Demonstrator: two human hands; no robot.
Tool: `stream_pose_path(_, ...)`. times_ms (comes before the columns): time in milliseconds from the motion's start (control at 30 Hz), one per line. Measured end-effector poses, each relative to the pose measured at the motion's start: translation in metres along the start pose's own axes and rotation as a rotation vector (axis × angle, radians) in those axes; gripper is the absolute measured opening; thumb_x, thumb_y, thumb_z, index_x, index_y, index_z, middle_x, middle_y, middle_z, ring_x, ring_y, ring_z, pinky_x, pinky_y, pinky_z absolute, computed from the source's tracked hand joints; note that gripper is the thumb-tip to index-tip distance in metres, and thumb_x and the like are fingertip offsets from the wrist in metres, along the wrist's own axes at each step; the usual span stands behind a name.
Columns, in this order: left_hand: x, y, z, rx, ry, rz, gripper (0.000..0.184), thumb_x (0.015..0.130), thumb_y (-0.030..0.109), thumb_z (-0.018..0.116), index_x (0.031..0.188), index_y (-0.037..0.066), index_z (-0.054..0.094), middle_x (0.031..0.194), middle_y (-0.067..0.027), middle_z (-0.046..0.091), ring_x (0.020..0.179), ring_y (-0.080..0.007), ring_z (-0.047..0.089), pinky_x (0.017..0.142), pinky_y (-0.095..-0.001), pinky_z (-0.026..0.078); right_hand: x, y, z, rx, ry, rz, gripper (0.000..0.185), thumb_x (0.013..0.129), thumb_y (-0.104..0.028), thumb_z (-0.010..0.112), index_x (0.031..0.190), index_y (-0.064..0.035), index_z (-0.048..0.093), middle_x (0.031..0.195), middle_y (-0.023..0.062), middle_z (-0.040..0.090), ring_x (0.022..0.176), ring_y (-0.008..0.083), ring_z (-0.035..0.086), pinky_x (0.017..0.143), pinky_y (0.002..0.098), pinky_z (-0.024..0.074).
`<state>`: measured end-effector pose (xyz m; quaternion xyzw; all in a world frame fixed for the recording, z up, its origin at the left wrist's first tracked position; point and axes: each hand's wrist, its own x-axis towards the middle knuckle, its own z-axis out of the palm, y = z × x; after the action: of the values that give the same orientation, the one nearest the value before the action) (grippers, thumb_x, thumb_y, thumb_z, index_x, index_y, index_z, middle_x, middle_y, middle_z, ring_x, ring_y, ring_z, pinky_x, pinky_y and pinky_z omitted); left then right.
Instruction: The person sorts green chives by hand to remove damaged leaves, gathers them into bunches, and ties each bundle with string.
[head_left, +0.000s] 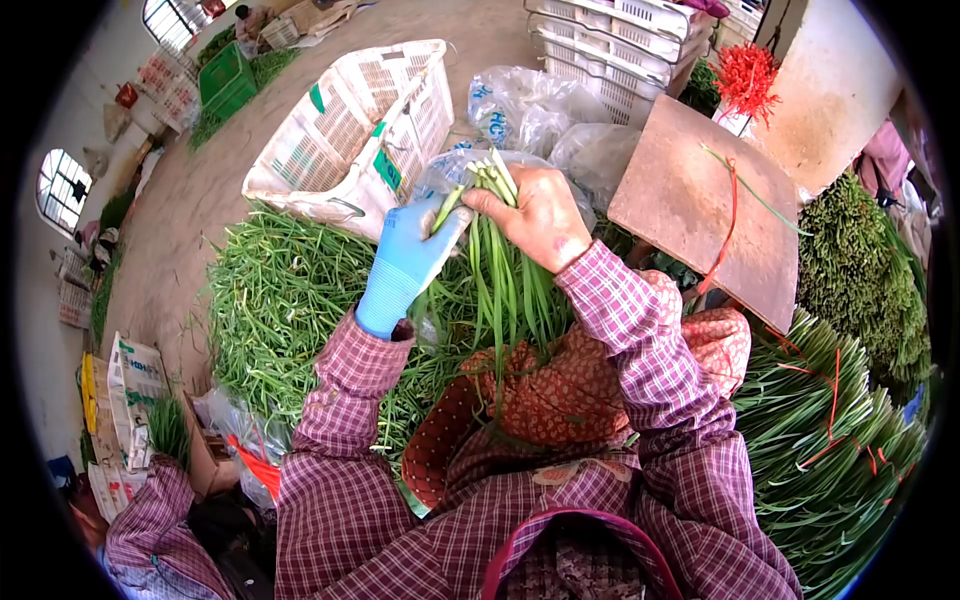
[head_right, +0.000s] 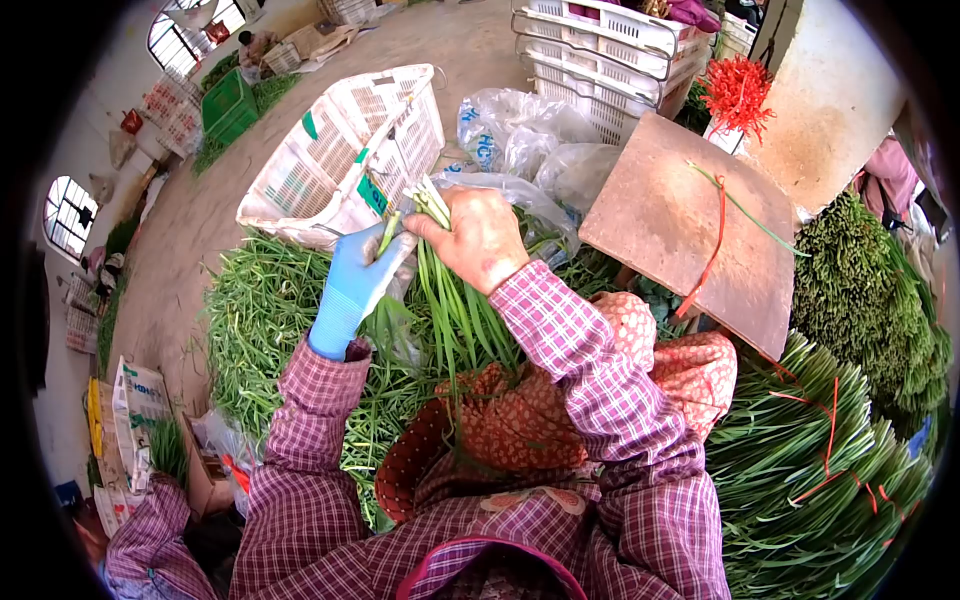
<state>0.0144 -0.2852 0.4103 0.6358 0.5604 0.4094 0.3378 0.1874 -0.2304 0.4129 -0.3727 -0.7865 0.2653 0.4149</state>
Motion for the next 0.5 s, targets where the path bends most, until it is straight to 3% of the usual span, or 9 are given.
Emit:
stream_pose_path(67,0.0,-0.003,0.001,0.402,0.115,0.308,0.021,0.091,0.012,0.057,0.106,-0.002,0.062,0.077,-0.009,0.066,0.069,-0.0133,0.061,0.06,-0.0272,0.047,-0.001,-0.006,-0.004,-0.128,0.012,-0.087,0.034,0.08,-0.036,0.068,0.081,-0.0016,0.068,0.069,0.0208,0.061,0.067,0.0402,0.06,0.064,0.0469,0.0479)
stream_pose_path(100,0.0,-0.002,-0.001,0.4,0.114,0.306,0.021,0.091,0.012,0.057,0.106,-0.002,0.062,0.077,-0.009,0.066,0.069,-0.0133,0.061,0.06,-0.0272,0.047,-0.002,-0.007,-0.005,-0.129,0.011,-0.085,0.034,0.08,-0.036,0.068,0.081,-0.0016,0.068,0.069,0.0208,0.061,0.067,0.0402,0.06,0.064,0.0469,0.0479)
stream_pose_path(233,-0.002,0.007,-0.016,0.438,0.157,0.183,0.023,0.093,0.015,0.056,0.109,0.0,0.063,0.078,-0.0085,0.066,0.067,-0.0128,0.061,0.061,-0.0266,0.049,0.0,-0.003,-0.006,-0.137,-0.19,-0.022,0.041,0.082,-0.04,0.066,0.08,0.0005,0.067,0.069,0.0225,0.061,0.067,0.0397,0.061,0.065,0.0473,0.0478)
stream_pose_path(300,-0.001,0.016,-0.032,0.212,0.244,-0.033,0.024,0.092,0.017,0.057,0.111,0.005,0.064,0.074,-0.0121,0.064,0.062,-0.0156,0.063,0.051,-0.0306,0.046,-0.002,0.0,-0.011,-0.146,-0.383,0.108,0.043,0.083,-0.043,0.066,0.08,0.0005,0.067,0.069,0.0234,0.061,0.064,0.0396,0.06,0.064,0.0463,0.0476)
stream_pose_path(333,0.003,0.006,-0.042,0.256,0.306,0.033,0.027,0.093,0.018,0.056,0.115,0.005,0.062,0.079,-0.0105,0.066,0.063,-0.0138,0.063,0.052,-0.0288,0.047,-0.003,0.008,-0.006,0.024,-0.352,0.123,0.043,0.084,-0.043,0.067,0.08,-0.0005,0.067,0.066,0.0168,0.062,0.057,0.03,0.06,0.06,0.0404,0.0478)
stream_pose_path(367,0.01,-0.01,-0.055,0.301,0.367,0.099,0.029,0.094,0.02,0.055,0.118,0.005,0.061,0.083,-0.0089,0.067,0.064,-0.012,0.063,0.053,-0.027,0.047,-0.005,0.015,-0.003,0.025,-0.354,0.124,0.043,0.084,-0.043,0.067,0.08,-0.0005,0.067,0.066,0.0168,0.062,0.057,0.03,0.06,0.06,0.0404,0.0478)
stream_pose_path(433,0.013,-0.021,-0.062,0.582,0.412,0.3,0.038,0.095,0.027,0.055,0.125,0.003,0.057,0.09,-0.0063,0.068,0.07,-0.0132,0.063,0.059,-0.0276,0.048,-0.007,0.013,-0.002,0.424,-0.299,0.258,0.04,0.084,-0.042,0.069,0.082,-0.002,0.067,0.063,0.0071,0.061,0.056,0.0166,0.057,0.057,0.0334,0.0472)
stream_pose_path(467,0.01,-0.028,-0.058,0.369,0.332,0.231,0.041,0.095,0.028,0.054,0.127,0.002,0.055,0.1,-0.009,0.066,0.078,-0.0149,0.063,0.066,-0.0281,0.05,-0.006,0.015,-0.001,0.447,-0.306,0.257,0.037,0.084,-0.041,0.069,0.085,-0.0034,0.067,0.065,0.0008,0.06,0.058,0.0083,0.054,0.056,0.0286,0.0464)
stream_pose_path(500,0.007,-0.023,-0.051,0.157,0.248,0.162,0.044,0.096,0.028,0.054,0.129,0.0,0.053,0.111,-0.0118,0.064,0.086,-0.0165,0.063,0.073,-0.0287,0.053,-0.004,0.014,0.0,0.447,-0.302,0.255,0.037,0.084,-0.041,0.069,0.085,-0.0034,0.067,0.065,0.0008,0.06,0.058,0.0083,0.054,0.056,0.0286,0.0464)
